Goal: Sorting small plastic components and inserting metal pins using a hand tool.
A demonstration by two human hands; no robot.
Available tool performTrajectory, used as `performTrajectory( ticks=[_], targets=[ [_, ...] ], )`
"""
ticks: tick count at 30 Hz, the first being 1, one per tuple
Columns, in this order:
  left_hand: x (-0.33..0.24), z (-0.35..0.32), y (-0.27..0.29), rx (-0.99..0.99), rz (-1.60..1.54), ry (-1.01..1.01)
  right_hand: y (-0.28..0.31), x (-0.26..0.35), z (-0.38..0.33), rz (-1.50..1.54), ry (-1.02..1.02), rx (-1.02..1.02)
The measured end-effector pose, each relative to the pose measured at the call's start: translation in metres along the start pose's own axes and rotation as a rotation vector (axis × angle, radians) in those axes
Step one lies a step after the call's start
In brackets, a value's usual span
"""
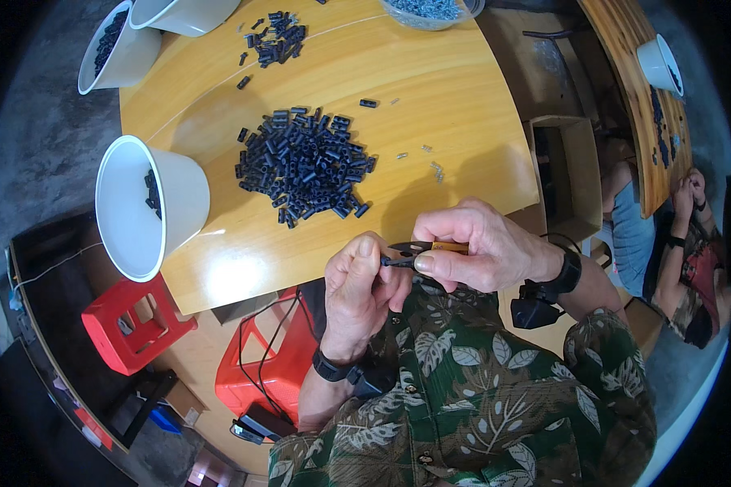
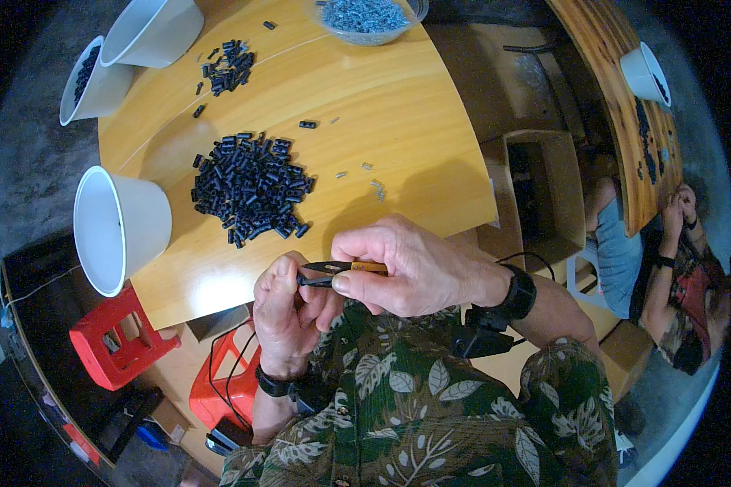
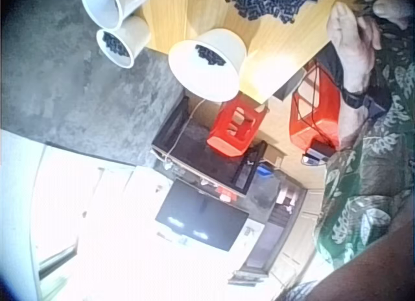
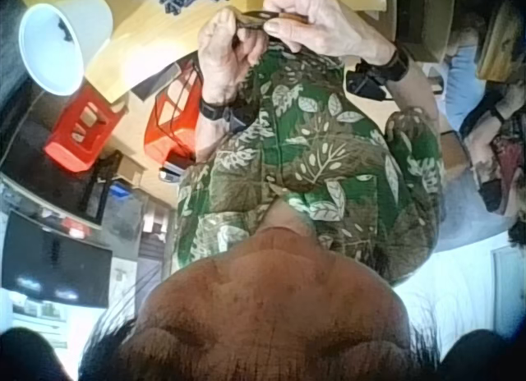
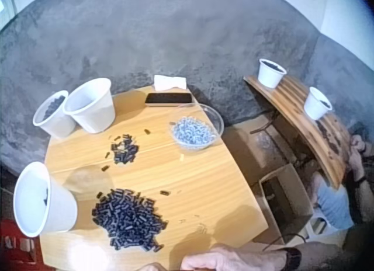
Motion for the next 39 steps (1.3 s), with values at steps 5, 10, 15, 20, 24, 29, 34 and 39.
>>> performTrajectory(
  ticks=[5,10,15,20,24,29,34,39],
  targets=[
    [0.005,-0.002,-0.002,0.003,-0.078,0.036,-0.002,-0.005,0.000,0.016,0.018,0.001],
    [0.019,-0.008,-0.008,0.006,-0.140,0.100,-0.002,0.006,-0.001,0.007,0.127,-0.037],
    [0.014,-0.003,-0.008,-0.047,-0.194,0.061,-0.003,-0.014,-0.007,0.211,-0.092,0.026],
    [0.012,-0.004,-0.006,-0.047,-0.276,0.057,-0.016,-0.027,-0.015,0.428,-0.313,0.102],
    [0.005,-0.003,-0.001,-0.099,-0.058,-0.010,-0.021,-0.023,-0.013,0.464,-0.312,0.122],
    [-0.001,-0.003,0.001,-0.083,0.022,-0.104,-0.024,-0.024,-0.012,0.471,-0.342,0.145],
    [-0.009,-0.008,0.013,-0.112,0.313,-0.217,-0.024,-0.029,-0.010,0.488,-0.370,0.116],
    [-0.016,-0.007,0.008,-0.088,0.366,-0.296,-0.026,-0.033,-0.009,0.488,-0.331,0.064]
  ],
)
Point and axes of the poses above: each hand's wrist, its own z-axis towards the middle knuckle, its own y-axis out of the back of the hand, x = y × z, the point moved 10 cm from there along z, towards the middle knuckle, and after that the axes turned 13 degrees about -y, right-handed, at the moved point
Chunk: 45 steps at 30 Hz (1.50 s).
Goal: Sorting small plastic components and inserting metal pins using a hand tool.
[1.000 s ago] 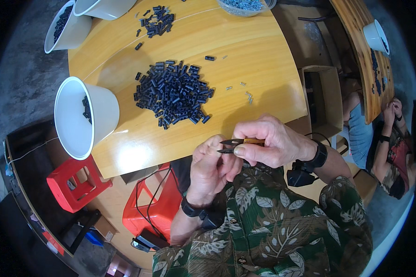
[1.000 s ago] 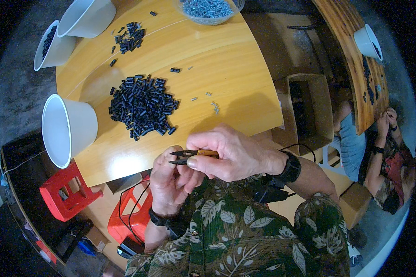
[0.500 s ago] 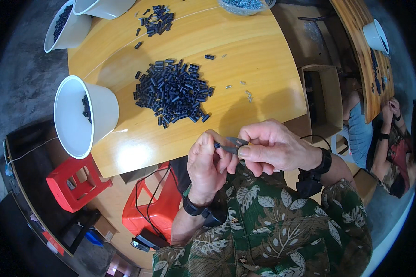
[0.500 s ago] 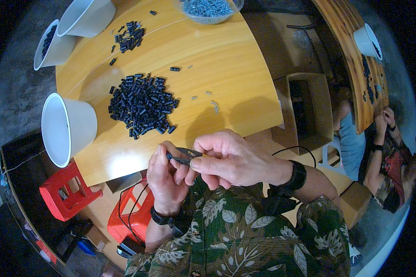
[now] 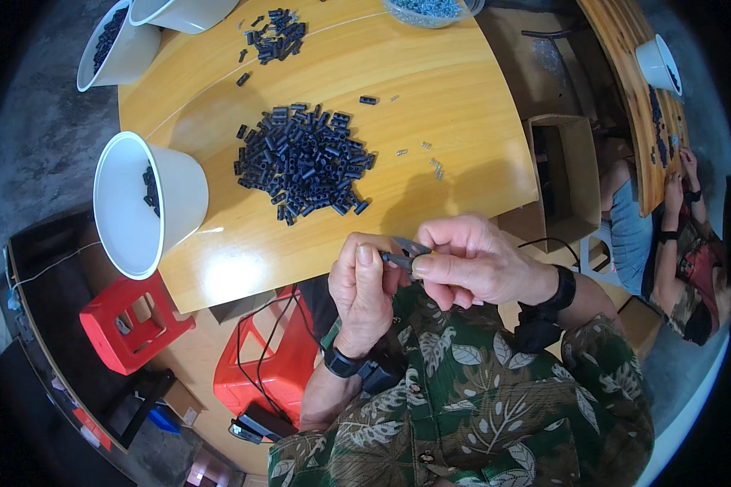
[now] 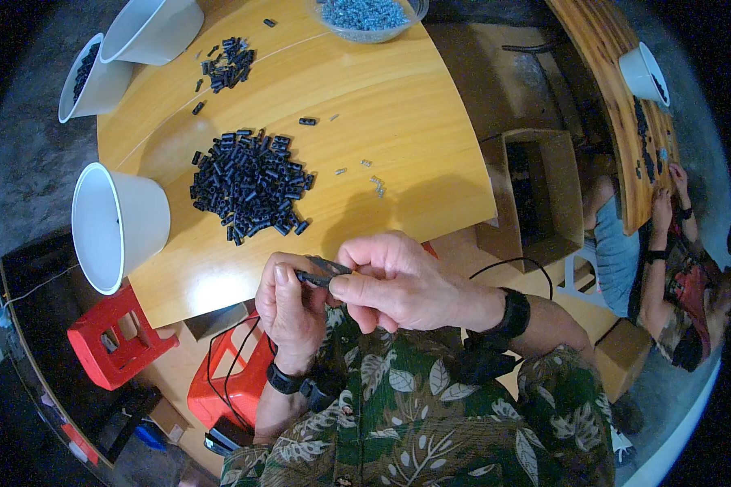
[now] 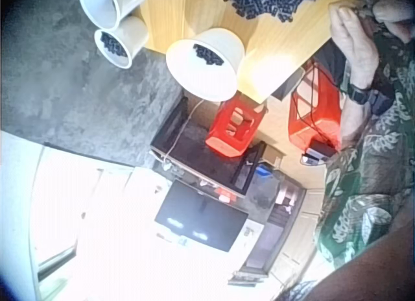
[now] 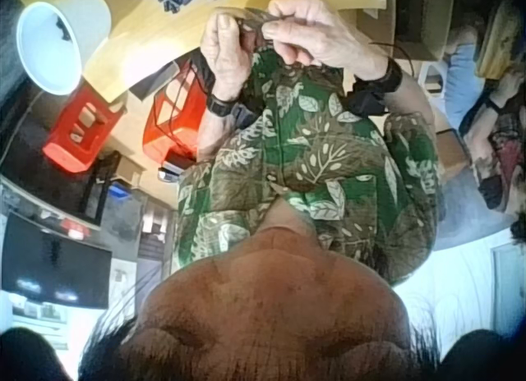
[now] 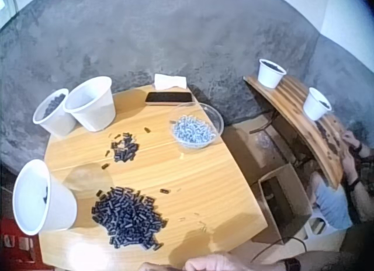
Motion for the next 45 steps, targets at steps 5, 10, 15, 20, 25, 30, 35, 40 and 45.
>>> performTrajectory(
  ticks=[5,10,15,20,25,30,35,40,45],
  targets=[
    [0.010,-0.001,-0.003,-0.058,-0.165,0.118,0.003,0.002,-0.001,-0.054,0.115,-0.075],
    [0.018,-0.002,-0.004,-0.078,-0.259,0.228,0.005,0.022,-0.008,-0.254,0.340,-0.212],
    [0.022,-0.003,-0.004,-0.010,-0.154,0.269,0.013,0.029,-0.015,-0.491,0.376,-0.332],
    [0.021,0.003,0.002,0.091,0.229,0.307,0.016,0.038,-0.021,-0.755,0.404,-0.423],
    [0.031,0.000,0.006,0.034,-0.041,0.368,0.007,0.052,-0.023,-0.833,0.500,-0.419],
    [0.030,0.001,-0.008,0.102,-0.405,0.350,0.011,0.037,-0.012,-0.577,0.317,-0.294],
    [0.025,-0.001,-0.014,0.080,-0.458,0.367,0.010,0.020,-0.003,-0.150,0.108,-0.082],
    [0.036,0.000,0.006,0.182,-0.046,0.443,0.018,0.032,-0.013,-0.540,0.308,-0.288],
    [0.035,-0.001,-0.003,0.192,-0.274,0.423,0.011,0.043,-0.018,-0.814,0.296,-0.374]
  ],
)
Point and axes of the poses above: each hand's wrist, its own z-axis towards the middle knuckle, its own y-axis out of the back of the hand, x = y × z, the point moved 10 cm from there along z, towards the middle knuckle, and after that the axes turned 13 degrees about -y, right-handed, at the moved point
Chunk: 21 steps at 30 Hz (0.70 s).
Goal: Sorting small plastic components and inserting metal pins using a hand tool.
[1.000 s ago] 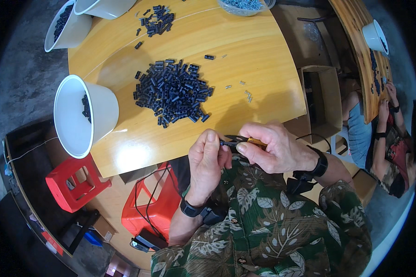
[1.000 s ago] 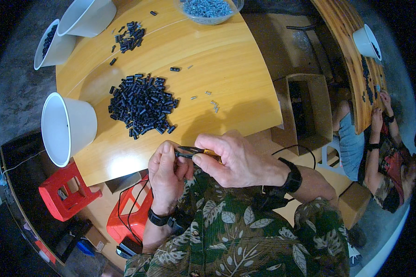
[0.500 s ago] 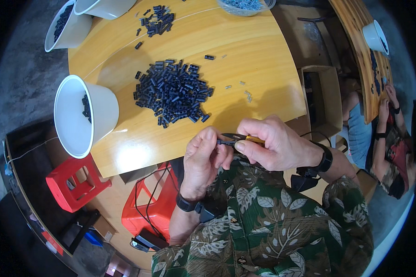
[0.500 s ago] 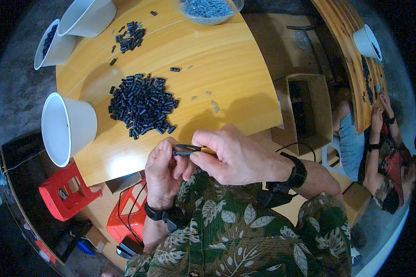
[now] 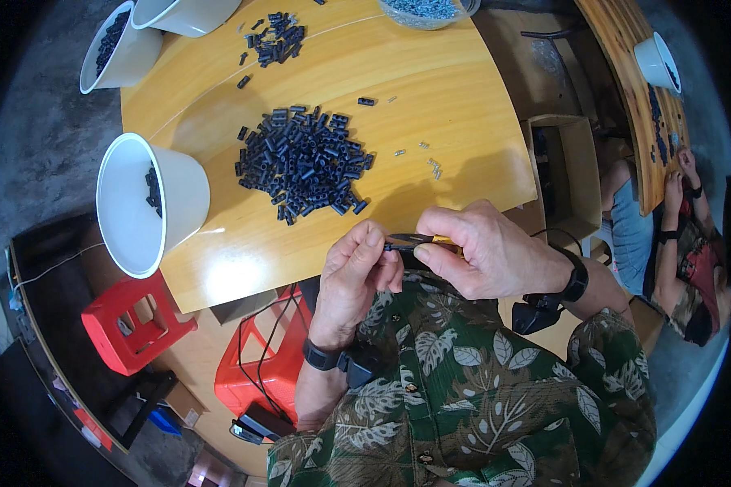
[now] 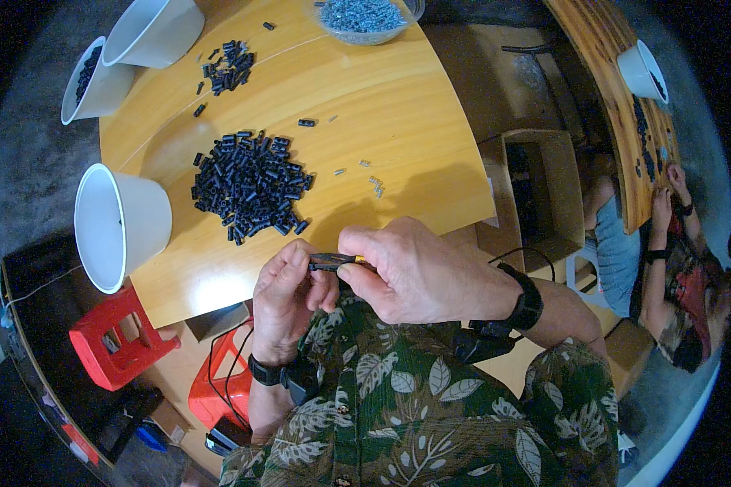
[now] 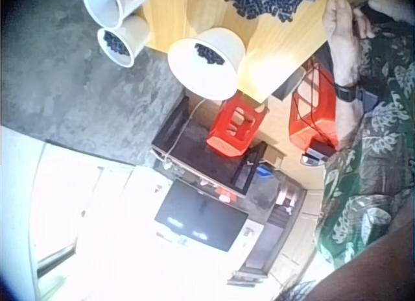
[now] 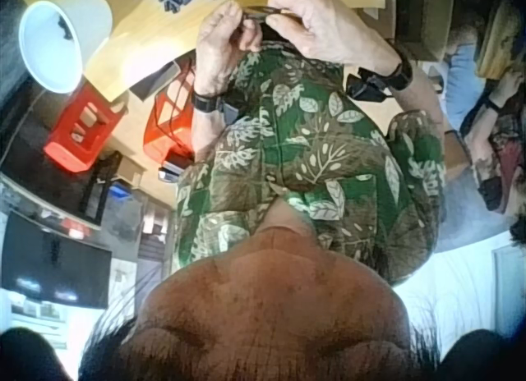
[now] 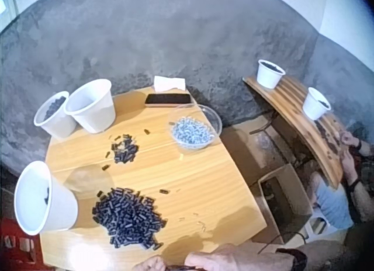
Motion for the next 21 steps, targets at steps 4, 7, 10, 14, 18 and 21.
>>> performTrajectory(
  ticks=[4,7,10,14,18,21],
  targets=[
    [-0.008,-0.003,-0.001,-0.031,0.111,-0.100,-0.005,-0.009,0.002,0.109,-0.034,0.076],
    [-0.006,-0.005,-0.005,-0.021,0.005,-0.103,-0.005,-0.005,0.002,0.155,0.003,0.110],
    [-0.005,-0.002,-0.013,0.015,-0.164,-0.122,-0.011,-0.009,0.003,0.379,-0.129,0.224],
    [-0.007,-0.007,-0.020,0.066,-0.283,-0.133,-0.012,0.002,-0.003,0.425,-0.081,0.262],
    [-0.001,-0.004,-0.023,0.005,-0.282,-0.094,-0.007,0.002,0.001,0.362,0.022,0.215],
    [0.004,-0.004,-0.020,-0.029,-0.244,-0.073,-0.003,0.004,0.000,0.277,0.101,0.152]
  ],
)
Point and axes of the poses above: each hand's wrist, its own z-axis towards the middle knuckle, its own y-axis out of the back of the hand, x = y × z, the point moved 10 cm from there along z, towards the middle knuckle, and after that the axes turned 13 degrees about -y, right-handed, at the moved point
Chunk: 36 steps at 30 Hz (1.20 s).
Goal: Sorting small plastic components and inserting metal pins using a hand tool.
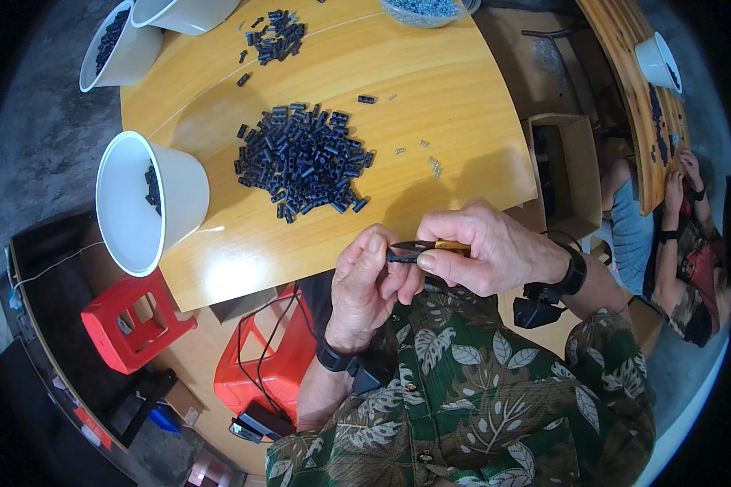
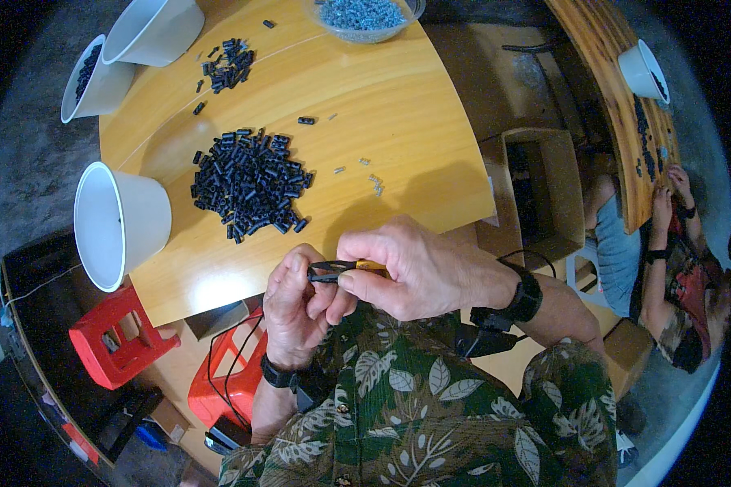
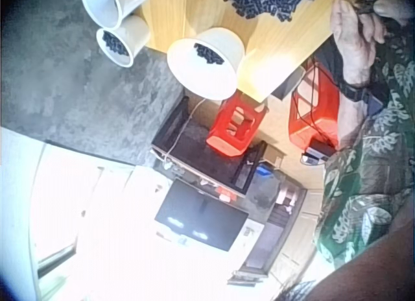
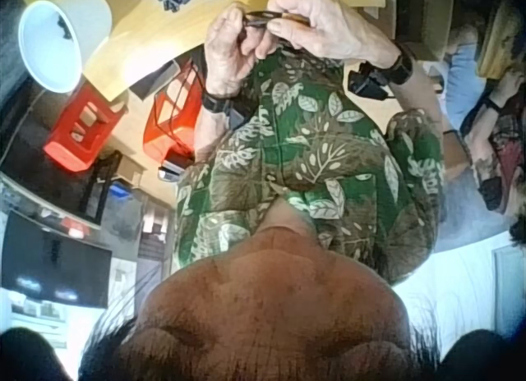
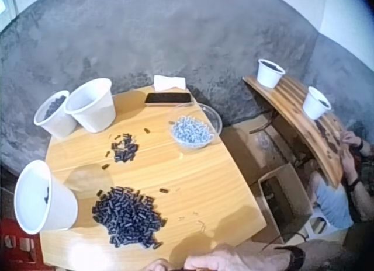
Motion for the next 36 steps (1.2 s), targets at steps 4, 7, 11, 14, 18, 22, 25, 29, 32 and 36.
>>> performTrajectory(
  ticks=[4,7,11,14,18,22,25,29,32,36],
  targets=[
    [0.003,-0.001,0.000,0.020,-0.036,0.005,0.000,0.000,0.000,-0.240,0.077,-0.053],
    [0.001,-0.001,-0.007,0.101,-0.094,-0.010,0.002,0.014,-0.001,-0.291,0.208,-0.058],
    [0.000,0.000,-0.006,0.118,-0.101,-0.014,0.002,0.013,0.002,-0.310,0.236,-0.057],
    [-0.002,0.001,-0.005,0.103,-0.091,-0.013,0.004,0.023,0.002,-0.333,0.293,-0.084],
    [0.000,0.003,-0.004,0.035,-0.024,-0.004,0.003,0.036,-0.006,-0.558,0.444,-0.124],
    [-0.003,0.004,-0.005,0.029,-0.038,-0.010,0.004,0.025,0.000,-0.602,0.338,-0.081],
    [-0.015,0.004,-0.012,0.010,0.005,-0.063,-0.004,-0.010,0.015,0.129,-0.097,0.261],
    [-0.022,0.008,-0.003,-0.087,0.142,-0.164,-0.022,-0.032,0.013,0.615,-0.273,0.334],
    [-0.025,0.007,0.005,-0.103,0.241,-0.173,-0.025,-0.037,0.012,0.604,-0.283,0.286],
    [-0.043,0.009,0.027,-0.256,0.172,-0.315,0.036,-0.026,0.013,-0.021,-0.134,-0.232]
  ],
)
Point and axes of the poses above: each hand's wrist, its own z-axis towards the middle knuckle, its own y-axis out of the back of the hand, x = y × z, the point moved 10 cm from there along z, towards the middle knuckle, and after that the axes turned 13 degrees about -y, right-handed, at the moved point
